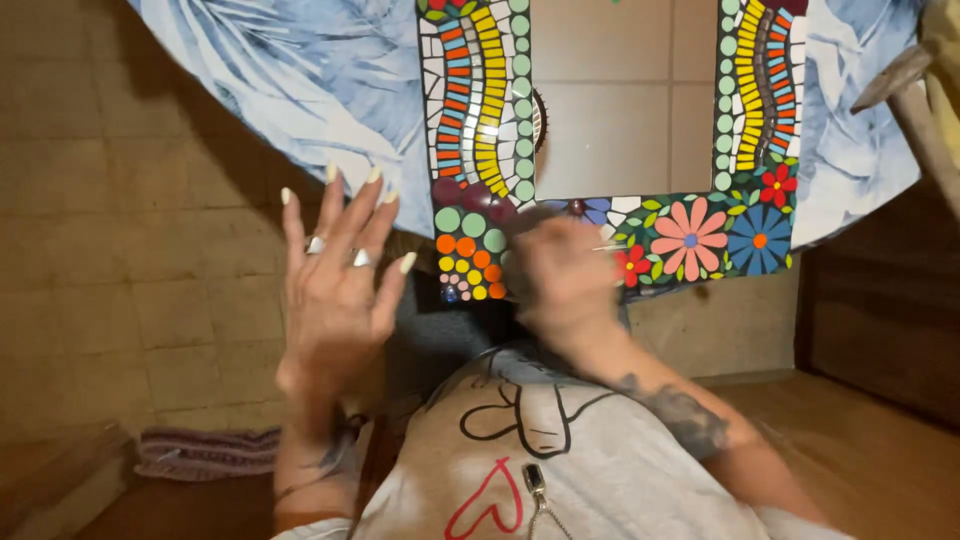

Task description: Cleaning and polishing a mosaic mirror frame to remove excess grout residue

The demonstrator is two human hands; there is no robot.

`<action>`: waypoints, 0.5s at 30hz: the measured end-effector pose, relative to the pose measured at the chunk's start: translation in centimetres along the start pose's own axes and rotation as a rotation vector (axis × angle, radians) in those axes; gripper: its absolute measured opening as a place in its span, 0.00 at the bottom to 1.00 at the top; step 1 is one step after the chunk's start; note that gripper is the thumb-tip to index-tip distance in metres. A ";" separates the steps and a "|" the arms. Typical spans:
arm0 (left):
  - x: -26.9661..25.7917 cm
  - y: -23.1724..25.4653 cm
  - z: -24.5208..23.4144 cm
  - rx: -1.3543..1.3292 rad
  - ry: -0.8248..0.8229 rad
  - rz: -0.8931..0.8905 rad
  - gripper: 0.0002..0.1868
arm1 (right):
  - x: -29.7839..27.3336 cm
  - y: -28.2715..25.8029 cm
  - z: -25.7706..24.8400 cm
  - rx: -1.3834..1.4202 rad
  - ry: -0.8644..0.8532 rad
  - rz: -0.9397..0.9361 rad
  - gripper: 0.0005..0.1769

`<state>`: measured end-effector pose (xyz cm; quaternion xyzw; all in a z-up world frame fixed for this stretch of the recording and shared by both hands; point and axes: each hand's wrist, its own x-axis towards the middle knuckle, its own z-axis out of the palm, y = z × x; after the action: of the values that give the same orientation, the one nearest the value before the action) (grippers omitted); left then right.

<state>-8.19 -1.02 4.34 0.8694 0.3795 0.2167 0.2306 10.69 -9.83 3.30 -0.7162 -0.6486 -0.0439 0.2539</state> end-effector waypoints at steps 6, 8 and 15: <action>-1.0 0.3 -1.4 -0.087 0.085 0.000 0.23 | 4.0 2.0 1.5 0.067 -0.104 -0.204 0.17; -2.3 -0.2 -1.5 -0.075 0.079 -0.039 0.22 | 3.6 1.6 1.8 -0.038 -0.078 -0.186 0.18; -3.1 -0.5 -1.8 -0.075 0.122 -0.134 0.23 | 6.1 0.5 4.1 0.075 -0.261 -0.513 0.12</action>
<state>-11.42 -2.67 4.84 0.8180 0.4417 0.2675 0.2534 11.06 -2.57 1.99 -0.5186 -0.8368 0.0099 0.1753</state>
